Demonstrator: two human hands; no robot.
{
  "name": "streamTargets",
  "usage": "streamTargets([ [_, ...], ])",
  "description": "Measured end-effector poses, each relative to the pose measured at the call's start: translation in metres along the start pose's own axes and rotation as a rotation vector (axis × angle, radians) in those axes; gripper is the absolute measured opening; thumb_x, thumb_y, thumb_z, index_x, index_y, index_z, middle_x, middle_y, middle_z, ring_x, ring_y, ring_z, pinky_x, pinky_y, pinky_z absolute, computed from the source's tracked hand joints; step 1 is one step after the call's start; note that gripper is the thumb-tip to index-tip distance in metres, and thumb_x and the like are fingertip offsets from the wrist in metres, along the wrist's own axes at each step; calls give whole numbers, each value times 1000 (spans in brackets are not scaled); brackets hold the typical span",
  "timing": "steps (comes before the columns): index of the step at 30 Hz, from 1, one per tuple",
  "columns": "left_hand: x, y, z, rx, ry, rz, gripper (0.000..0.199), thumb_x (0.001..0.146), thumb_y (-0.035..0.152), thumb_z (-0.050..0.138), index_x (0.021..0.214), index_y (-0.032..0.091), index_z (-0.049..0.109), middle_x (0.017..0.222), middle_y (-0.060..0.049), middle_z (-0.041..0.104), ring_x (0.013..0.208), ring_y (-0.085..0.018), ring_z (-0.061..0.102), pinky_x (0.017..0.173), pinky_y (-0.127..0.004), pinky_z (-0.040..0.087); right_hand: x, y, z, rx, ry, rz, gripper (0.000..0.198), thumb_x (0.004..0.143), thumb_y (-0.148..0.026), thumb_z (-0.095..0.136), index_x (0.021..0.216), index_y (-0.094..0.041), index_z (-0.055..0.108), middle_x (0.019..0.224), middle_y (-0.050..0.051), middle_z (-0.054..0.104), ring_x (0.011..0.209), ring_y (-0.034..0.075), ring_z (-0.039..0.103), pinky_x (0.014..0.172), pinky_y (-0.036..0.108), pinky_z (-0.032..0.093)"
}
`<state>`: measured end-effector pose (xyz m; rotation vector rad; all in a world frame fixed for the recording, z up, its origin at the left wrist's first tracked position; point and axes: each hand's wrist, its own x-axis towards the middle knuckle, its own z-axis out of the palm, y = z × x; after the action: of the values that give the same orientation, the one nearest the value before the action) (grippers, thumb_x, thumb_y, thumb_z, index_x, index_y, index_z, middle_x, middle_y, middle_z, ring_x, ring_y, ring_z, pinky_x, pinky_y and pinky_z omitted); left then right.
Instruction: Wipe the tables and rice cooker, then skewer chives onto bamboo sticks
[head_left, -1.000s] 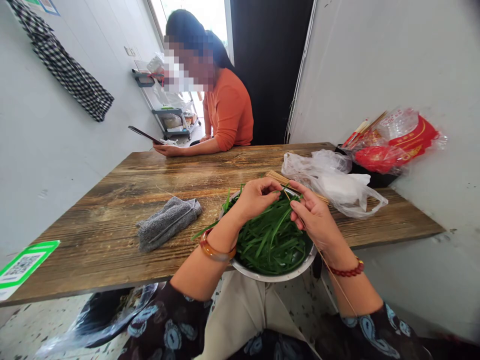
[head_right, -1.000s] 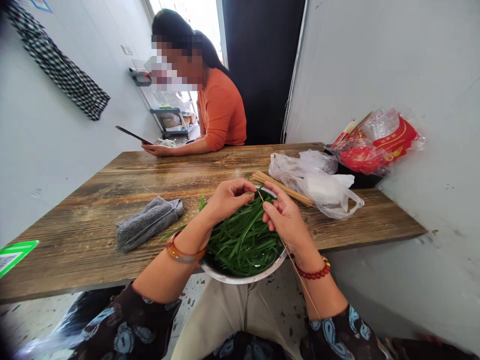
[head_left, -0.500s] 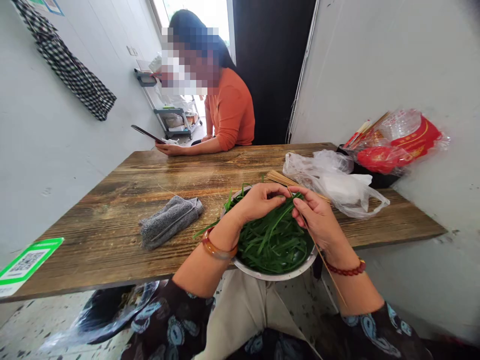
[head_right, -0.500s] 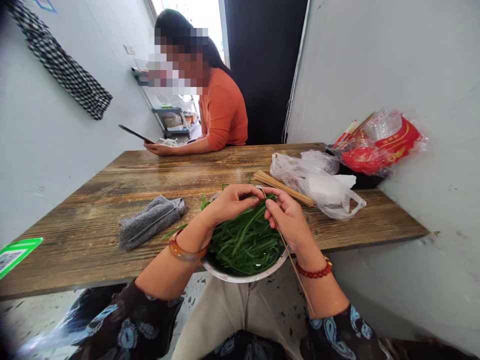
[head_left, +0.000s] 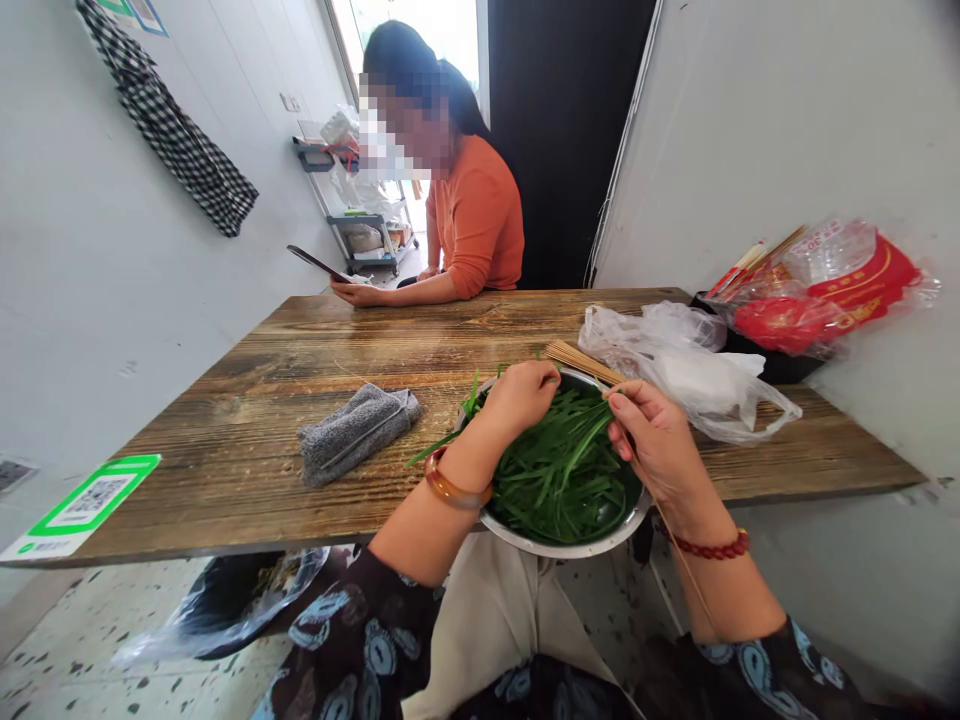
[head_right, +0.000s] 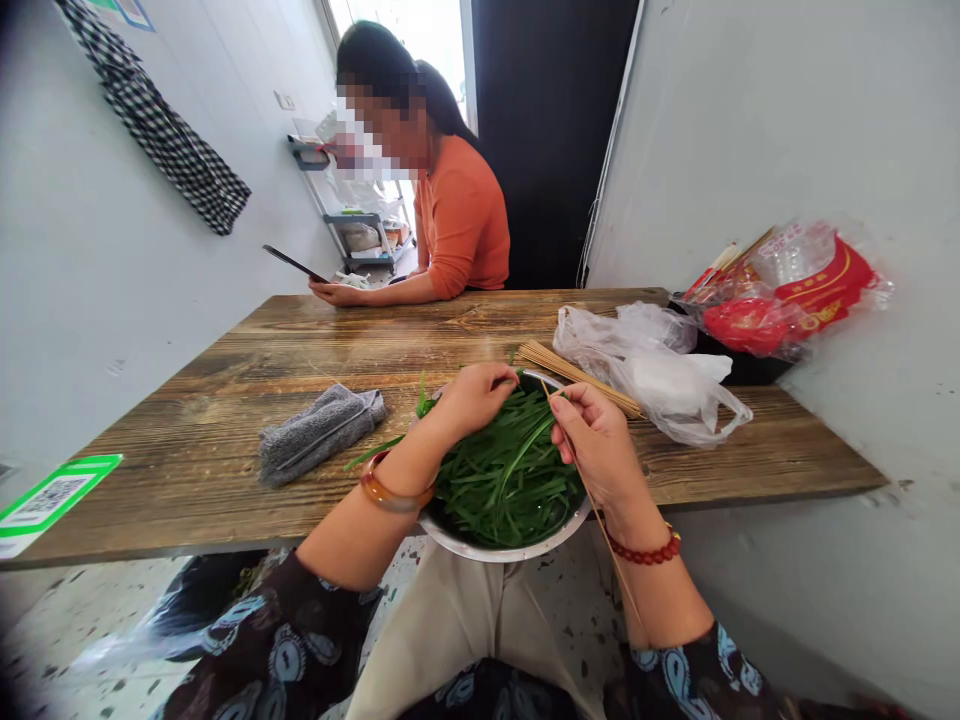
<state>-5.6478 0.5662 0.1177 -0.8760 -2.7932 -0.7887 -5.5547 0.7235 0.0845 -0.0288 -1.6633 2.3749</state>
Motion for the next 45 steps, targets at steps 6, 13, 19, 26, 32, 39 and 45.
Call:
streamTargets([
  [6,-3,3,4,177,-192,72,24,85,17,51,94,19,73,97,-6,73,94,-20,65,88,-29,49,2,-2,-3,132,49,-29,21,76,-36,73,83,-19,60,46,-9,53,33,3,38,33,12,27],
  [13,-5,3,5,226,-268,52,20,84,24,55,93,18,73,92,-7,73,88,-20,65,80,-30,50,2,-1,0,-17,-5,-9,32,71,-43,77,86,-20,59,49,-9,53,34,4,38,32,14,27],
  [19,-4,4,4,188,-255,131,18,82,22,58,91,17,73,87,-5,71,80,-17,63,76,-27,48,2,0,2,-67,-4,6,29,74,-42,75,80,-19,59,51,-8,52,36,4,39,33,14,28],
  [26,-6,-5,8,94,-275,198,17,81,17,59,92,16,72,89,-4,69,83,-16,62,78,-25,48,-24,-23,2,12,-78,-43,16,80,-35,68,79,-20,60,60,-8,51,35,2,36,33,16,26],
  [32,-15,-4,8,112,-258,157,24,79,30,66,99,16,68,96,-6,66,83,-17,62,75,-26,50,-41,-21,8,-457,-161,-152,6,84,-26,62,81,-21,62,53,-7,49,42,7,45,41,19,34],
  [39,-5,4,7,282,-252,43,24,79,11,54,93,20,70,104,-9,69,99,-23,65,85,-32,50,-34,2,-13,-329,51,-121,10,81,-30,66,80,-21,61,59,-6,54,39,6,43,37,19,30],
  [45,4,0,5,16,-127,-25,18,78,16,57,86,19,73,84,-3,73,82,-18,66,80,-28,50,-19,3,-12,-123,85,-71,10,77,-28,68,76,-21,61,62,-7,54,37,3,38,36,18,27],
])
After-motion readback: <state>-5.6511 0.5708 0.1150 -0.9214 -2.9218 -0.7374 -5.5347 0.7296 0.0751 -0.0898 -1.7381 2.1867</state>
